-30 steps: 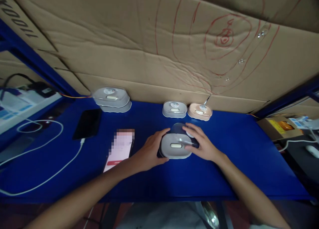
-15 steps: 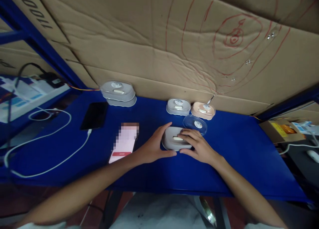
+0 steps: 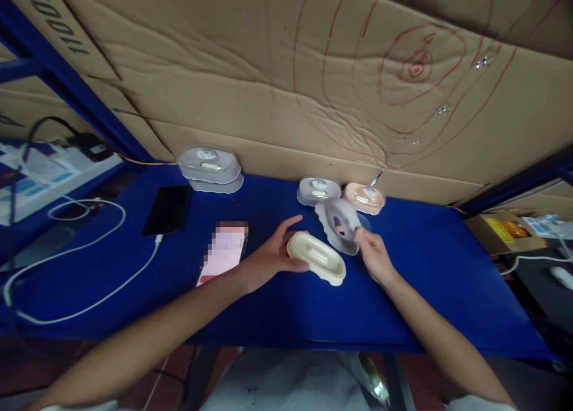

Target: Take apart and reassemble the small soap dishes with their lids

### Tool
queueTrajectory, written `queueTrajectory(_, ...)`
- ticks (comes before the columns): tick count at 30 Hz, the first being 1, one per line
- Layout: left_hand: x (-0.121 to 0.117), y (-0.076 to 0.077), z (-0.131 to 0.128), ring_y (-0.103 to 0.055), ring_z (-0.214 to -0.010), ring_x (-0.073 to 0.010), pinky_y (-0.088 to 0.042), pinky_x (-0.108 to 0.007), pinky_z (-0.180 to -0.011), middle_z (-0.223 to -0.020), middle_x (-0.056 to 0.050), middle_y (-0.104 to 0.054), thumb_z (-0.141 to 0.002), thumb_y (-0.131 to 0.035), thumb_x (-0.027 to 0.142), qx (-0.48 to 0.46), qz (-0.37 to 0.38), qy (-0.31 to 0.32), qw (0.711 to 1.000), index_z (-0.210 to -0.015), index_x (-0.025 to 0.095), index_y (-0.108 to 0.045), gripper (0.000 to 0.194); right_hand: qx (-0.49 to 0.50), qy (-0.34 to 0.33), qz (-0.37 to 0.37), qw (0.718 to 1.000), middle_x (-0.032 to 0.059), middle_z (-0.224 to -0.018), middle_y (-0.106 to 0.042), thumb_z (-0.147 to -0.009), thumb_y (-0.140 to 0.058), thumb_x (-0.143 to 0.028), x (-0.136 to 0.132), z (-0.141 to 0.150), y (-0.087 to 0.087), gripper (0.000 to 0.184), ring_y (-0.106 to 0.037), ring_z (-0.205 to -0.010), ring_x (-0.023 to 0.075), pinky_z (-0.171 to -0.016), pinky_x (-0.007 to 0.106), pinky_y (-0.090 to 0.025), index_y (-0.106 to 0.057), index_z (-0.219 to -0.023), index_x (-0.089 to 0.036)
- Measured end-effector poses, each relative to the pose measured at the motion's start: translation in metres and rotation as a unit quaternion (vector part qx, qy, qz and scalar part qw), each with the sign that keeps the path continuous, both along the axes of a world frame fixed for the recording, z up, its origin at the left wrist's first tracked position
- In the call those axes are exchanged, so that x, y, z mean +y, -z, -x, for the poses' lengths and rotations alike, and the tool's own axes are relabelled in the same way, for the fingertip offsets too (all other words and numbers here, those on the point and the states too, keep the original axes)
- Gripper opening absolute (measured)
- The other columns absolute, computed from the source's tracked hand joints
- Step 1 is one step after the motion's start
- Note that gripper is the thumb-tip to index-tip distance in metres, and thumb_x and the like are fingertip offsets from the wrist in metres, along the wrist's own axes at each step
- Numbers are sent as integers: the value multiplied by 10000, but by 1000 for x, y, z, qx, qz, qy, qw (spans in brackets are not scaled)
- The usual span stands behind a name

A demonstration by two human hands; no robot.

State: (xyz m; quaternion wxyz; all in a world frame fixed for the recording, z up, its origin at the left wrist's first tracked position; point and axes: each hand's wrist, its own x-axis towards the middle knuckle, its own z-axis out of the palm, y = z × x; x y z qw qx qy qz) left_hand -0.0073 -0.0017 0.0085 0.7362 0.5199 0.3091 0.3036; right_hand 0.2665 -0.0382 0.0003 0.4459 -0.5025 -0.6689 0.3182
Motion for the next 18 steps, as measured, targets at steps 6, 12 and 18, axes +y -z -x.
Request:
queueTrajectory(6, 8, -9, 4, -642, -1304, -242, -372, -442, -1252, -1246, -52, -732, -776, -835, 172, -121, 163, -84, 976, -1535, 255, -486, 839, 273, 91, 170, 942, 145, -1341, -732, -1039, -310, -721, 10, -4, -4, 723, -737, -1162, 332, -912, 521, -639, -638, -1425, -205)
queueTrajectory(12, -1, -6, -5, -497, -1460, -329, -422, -494, -1215, -1626, -88, -470, -673, -948, 182, -44, 20, -98, 994, -1574, 344, -379, 1078, 67, 32, 59, 995, 94, -1412, -695, -1069, -383, -630, -5, 6, 2, 573, -636, -1338, 315, -1112, 532, -529, -670, -1404, -264)
queueTrajectory(18, -8, 1, -6, -473, -1483, -365, -495, -503, -1141, -1730, -100, -286, -700, -955, 249, -32, -48, -60, 997, -1621, 425, -274, 1159, -266, -128, -140, 945, 110, -1693, -378, -1089, -499, -339, -23, 20, -2, 621, -358, -1566, 294, -1230, 556, -365, -271, -1666, -326)
